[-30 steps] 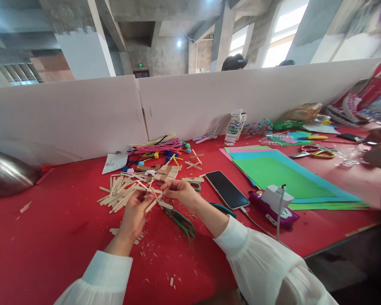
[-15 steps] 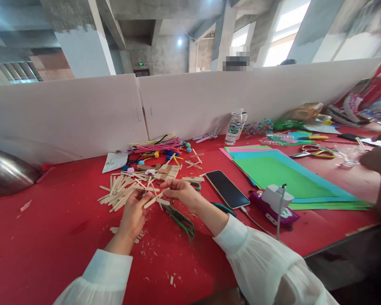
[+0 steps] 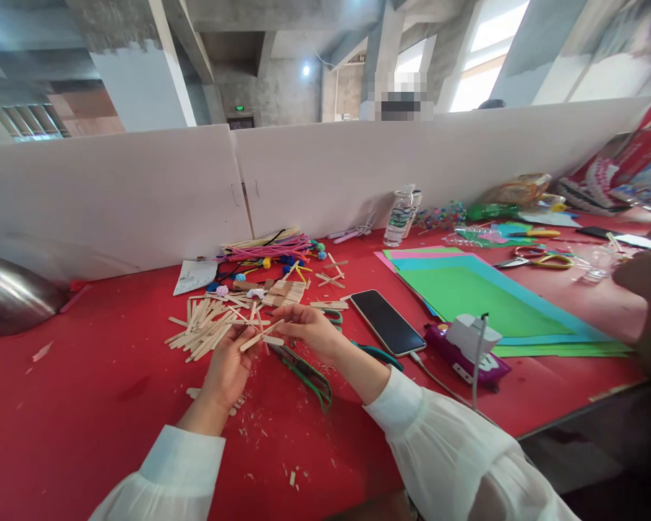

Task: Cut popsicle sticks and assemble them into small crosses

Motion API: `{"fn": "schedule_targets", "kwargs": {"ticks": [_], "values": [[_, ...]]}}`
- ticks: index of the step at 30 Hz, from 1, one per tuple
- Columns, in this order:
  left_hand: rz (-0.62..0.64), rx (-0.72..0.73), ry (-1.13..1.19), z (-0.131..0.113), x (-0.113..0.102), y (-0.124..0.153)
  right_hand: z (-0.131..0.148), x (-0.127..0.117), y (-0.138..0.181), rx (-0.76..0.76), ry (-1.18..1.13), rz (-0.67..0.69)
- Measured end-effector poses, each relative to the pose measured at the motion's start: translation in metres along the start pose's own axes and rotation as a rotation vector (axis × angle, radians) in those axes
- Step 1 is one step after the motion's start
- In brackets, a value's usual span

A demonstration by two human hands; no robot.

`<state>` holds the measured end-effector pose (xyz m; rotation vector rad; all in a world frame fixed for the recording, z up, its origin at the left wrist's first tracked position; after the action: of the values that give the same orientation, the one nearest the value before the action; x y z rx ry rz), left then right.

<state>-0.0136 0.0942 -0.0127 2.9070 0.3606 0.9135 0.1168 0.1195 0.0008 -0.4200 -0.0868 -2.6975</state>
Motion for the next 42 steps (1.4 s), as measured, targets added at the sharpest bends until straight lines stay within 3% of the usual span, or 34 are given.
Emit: {"fn": "schedule_targets", "kwargs": {"ticks": [7, 11, 22, 42], "values": [[-0.082, 0.037, 0.025, -0.004, -0.009, -0.003, 0.012, -0.015, 0.002, -0.126, 0.237, -0.212], [-0.03, 0.085, 0.005, -0.009, -0.004, -0.002, 0.023, -0.002, 0.006, -0.248, 0.34, -0.131], [0.051, 0.155, -0.054, -0.012, 0.001, -0.002, 0.015, 0.007, 0.005, -0.176, 0.449, -0.033], [0.03, 0.173, -0.048, -0.014, -0.003, -0.004, 0.025, -0.005, 0.007, -0.261, 0.514, -0.195]]}}
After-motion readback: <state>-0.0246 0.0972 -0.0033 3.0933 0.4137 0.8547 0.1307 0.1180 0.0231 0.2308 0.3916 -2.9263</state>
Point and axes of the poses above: each hand's wrist, its own y-axis away from the middle knuckle, its own x-axis out of the palm, z = x × y, the point moved 9 cm from there along -y, towards the middle knuckle, and after that the axes turned 3 degrees about x, right-handed, at the moved point
